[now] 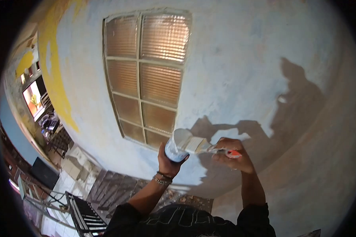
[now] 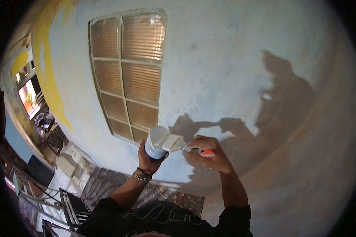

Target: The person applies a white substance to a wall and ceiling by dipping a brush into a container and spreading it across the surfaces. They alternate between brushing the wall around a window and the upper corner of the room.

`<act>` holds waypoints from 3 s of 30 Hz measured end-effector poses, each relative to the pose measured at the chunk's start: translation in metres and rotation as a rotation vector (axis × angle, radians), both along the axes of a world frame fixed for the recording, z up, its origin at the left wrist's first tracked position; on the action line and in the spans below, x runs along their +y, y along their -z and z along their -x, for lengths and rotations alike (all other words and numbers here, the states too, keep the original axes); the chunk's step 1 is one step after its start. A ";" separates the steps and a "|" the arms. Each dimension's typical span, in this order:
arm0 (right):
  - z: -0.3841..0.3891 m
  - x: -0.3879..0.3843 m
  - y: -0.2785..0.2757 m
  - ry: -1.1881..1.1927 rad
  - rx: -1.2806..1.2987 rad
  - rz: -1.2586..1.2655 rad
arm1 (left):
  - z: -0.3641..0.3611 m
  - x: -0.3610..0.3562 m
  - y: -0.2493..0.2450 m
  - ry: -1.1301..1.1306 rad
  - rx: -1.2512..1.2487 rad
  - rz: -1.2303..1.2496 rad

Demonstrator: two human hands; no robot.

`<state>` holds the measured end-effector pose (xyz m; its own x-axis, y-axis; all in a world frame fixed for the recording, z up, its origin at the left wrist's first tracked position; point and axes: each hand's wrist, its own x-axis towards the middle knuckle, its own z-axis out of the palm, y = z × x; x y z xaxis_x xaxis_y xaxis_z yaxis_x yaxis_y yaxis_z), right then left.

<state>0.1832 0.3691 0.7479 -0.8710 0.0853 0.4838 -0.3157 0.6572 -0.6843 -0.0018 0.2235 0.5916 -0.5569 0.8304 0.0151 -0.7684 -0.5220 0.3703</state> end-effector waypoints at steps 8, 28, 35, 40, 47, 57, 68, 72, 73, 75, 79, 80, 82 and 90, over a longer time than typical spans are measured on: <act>-0.001 -0.008 -0.009 0.054 0.086 -0.020 | -0.001 -0.001 -0.012 0.001 -0.026 0.022; -0.017 -0.002 -0.086 0.186 0.060 -0.345 | 0.016 0.031 -0.051 0.125 0.117 -0.140; -0.015 0.050 -0.240 0.534 0.589 -0.761 | 0.021 0.023 -0.056 0.143 0.129 -0.094; 0.008 0.014 -0.409 0.726 0.809 -0.463 | 0.025 0.022 -0.029 0.220 0.053 -0.202; 0.062 0.043 -0.561 0.787 1.074 -0.806 | 0.033 0.025 -0.013 0.131 0.055 -0.130; 0.073 0.060 -0.558 1.049 1.001 -1.174 | 0.030 0.026 -0.021 0.070 0.063 -0.026; 0.101 0.048 -0.572 1.102 1.030 -1.128 | 0.032 0.029 -0.024 0.043 0.005 -0.048; 0.092 0.050 -0.542 1.043 1.011 -1.157 | 0.037 0.027 -0.015 0.051 -0.003 -0.031; 0.091 0.047 -0.544 1.040 1.016 -1.101 | 0.038 0.027 -0.013 0.051 -0.008 -0.030; 0.087 0.041 -0.550 1.038 1.024 -0.985 | 0.040 0.026 -0.008 0.048 -0.012 -0.025; 0.093 0.048 -0.576 1.158 1.028 -1.109 | 0.046 0.032 0.006 0.081 -0.055 -0.053; 0.093 0.049 -0.576 1.173 1.028 -1.112 | 0.044 0.032 0.002 0.073 -0.049 -0.036; 0.092 0.047 -0.572 1.219 1.003 -1.123 | 0.037 0.026 -0.005 0.063 -0.037 -0.001; 0.103 0.051 -0.570 1.232 1.097 -1.013 | 0.038 0.014 -0.003 0.066 0.009 0.023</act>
